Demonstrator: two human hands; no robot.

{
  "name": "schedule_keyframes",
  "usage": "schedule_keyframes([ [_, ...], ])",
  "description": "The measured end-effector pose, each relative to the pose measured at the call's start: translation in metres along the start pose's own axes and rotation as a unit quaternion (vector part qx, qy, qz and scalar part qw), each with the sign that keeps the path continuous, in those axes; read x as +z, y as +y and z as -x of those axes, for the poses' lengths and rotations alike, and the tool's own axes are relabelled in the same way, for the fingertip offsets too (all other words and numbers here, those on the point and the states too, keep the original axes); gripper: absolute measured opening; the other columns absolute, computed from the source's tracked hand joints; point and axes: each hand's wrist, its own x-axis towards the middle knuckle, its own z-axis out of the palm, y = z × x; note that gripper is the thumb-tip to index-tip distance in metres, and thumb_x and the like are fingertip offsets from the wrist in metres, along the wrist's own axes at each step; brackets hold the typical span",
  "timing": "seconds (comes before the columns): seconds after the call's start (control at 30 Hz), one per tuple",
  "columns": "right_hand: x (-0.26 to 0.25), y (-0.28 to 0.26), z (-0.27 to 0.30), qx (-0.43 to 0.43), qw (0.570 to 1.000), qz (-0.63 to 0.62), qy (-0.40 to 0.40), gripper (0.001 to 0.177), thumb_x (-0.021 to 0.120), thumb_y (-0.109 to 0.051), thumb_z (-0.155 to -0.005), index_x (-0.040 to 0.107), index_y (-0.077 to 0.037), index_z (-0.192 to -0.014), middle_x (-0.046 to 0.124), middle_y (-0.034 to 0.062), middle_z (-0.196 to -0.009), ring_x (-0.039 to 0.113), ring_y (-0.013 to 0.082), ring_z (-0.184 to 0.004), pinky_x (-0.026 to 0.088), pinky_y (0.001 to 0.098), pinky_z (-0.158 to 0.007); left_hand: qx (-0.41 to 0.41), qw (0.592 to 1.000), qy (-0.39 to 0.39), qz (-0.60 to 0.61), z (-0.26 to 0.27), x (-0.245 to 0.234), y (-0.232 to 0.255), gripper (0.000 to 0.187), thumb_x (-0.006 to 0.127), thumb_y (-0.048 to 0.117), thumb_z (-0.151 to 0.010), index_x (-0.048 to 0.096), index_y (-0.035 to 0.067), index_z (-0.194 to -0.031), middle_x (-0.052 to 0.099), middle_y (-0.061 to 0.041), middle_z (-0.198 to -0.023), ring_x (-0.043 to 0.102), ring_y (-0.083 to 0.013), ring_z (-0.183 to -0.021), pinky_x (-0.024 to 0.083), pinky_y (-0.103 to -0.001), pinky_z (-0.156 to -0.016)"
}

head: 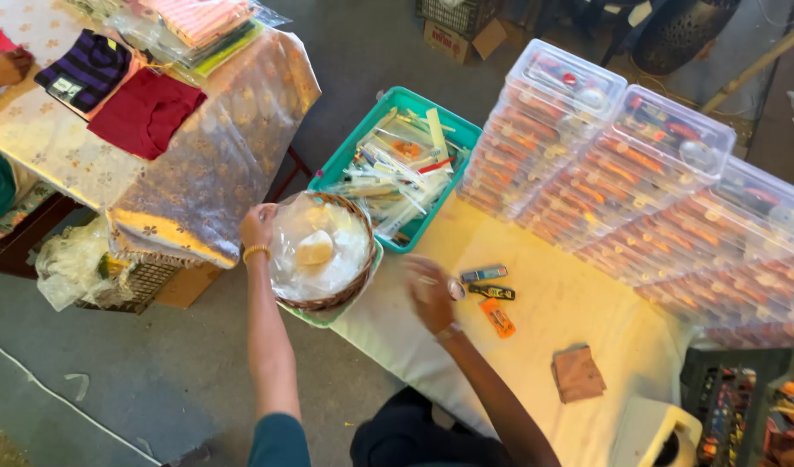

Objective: The person packs small snack items into a clear plastic bag and then places the bag into a transparent plastic container. They also handle a small brown pouch and a small glass jar on the table.

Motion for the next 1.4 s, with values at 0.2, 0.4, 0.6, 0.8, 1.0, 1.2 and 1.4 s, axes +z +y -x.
schedule_keyframes([
  [0.2,0.188,0.038,-0.069,-0.055,0.96,0.093,-0.258,0.054,0.07,-0.005,-0.08,0.061,-0.008,-0.133,0.06,0.0155,-0.135,0.055,0.035,-0.13,0.048,0.0473,-0.107,0.023,0.996,0.06,-0.055,0.043,-0.02,0.034,0.031,0.048,0.03,-0.107,0.072,0.012,-0.114,0.076,-0.017,-0.104,0.068,-0.0405,-0.098,0.038,-0.058,-0.1],
  [0.4,0.233,0.063,-0.099,0.02,0.907,0.092,-0.411,0.085,0.087,-0.02,-0.062,0.052,-0.024,-0.14,0.052,0.0217,-0.137,0.052,0.042,-0.124,0.047,0.0484,-0.097,-0.037,0.989,0.046,-0.132,0.041,-0.01,0.024,0.022,0.055,0.029,-0.105,0.074,0.018,-0.108,0.074,-0.017,-0.091,0.069,-0.038,-0.087,0.041,-0.052,-0.114],
  [0.6,0.207,0.072,-0.11,0.082,0.913,0.089,-0.389,0.086,0.096,-0.046,-0.049,0.06,-0.023,-0.124,0.062,0.0144,-0.111,0.062,0.0353,-0.109,0.05,0.0437,-0.096,-0.095,0.992,0.061,-0.062,0.035,-0.02,0.032,0.013,0.069,0.029,-0.095,0.075,0.018,-0.098,0.074,-0.014,-0.09,0.07,-0.0365,-0.086,0.054,-0.049,-0.081],
  [0.8,0.173,0.025,-0.122,0.146,0.943,-0.004,-0.3,0.079,0.093,-0.055,-0.048,0.064,-0.024,-0.114,0.067,0.0084,-0.103,0.068,0.0305,-0.103,0.052,0.0421,-0.092,0.016,0.988,-0.053,-0.144,0.031,0.001,-0.004,0.007,0.077,0.027,-0.082,0.078,0.02,-0.083,0.075,-0.008,-0.078,0.072,-0.0308,-0.074,0.055,-0.045,-0.068],
  [1.0,0.21,0.046,-0.1,0.088,0.911,0.066,-0.397,0.079,0.096,-0.044,-0.053,0.063,-0.025,-0.122,0.06,0.0131,-0.114,0.059,0.0356,-0.113,0.048,0.0445,-0.096,-0.17,0.983,0.063,-0.021,0.036,-0.044,0.064,0.042,0.088,0.048,-0.072,0.069,0.011,-0.067,0.071,-0.003,-0.061,0.067,-0.0231,-0.055,0.047,-0.04,-0.055],
  [1.2,0.213,0.048,-0.099,0.037,0.934,0.097,-0.342,0.076,0.094,-0.038,-0.056,0.06,-0.025,-0.123,0.056,0.0137,-0.122,0.056,0.0365,-0.117,0.049,0.0454,-0.095,-0.173,0.964,0.198,-0.028,0.013,-0.054,0.067,0.042,0.091,0.049,-0.074,0.071,0.012,-0.068,0.069,-0.002,-0.059,0.062,-0.0218,-0.052,0.043,-0.04,-0.052],
  [1.4,0.228,0.07,-0.088,0.097,0.916,0.135,-0.364,0.083,0.092,-0.043,-0.064,0.055,-0.024,-0.136,0.058,0.0151,-0.125,0.055,0.0358,-0.122,0.048,0.0457,-0.102,0.048,0.949,0.299,-0.091,-0.007,-0.131,0.132,0.033,0.087,0.04,-0.085,0.072,0.011,-0.077,0.072,-0.003,-0.067,0.061,-0.0246,-0.055,0.051,-0.05,-0.097],
])
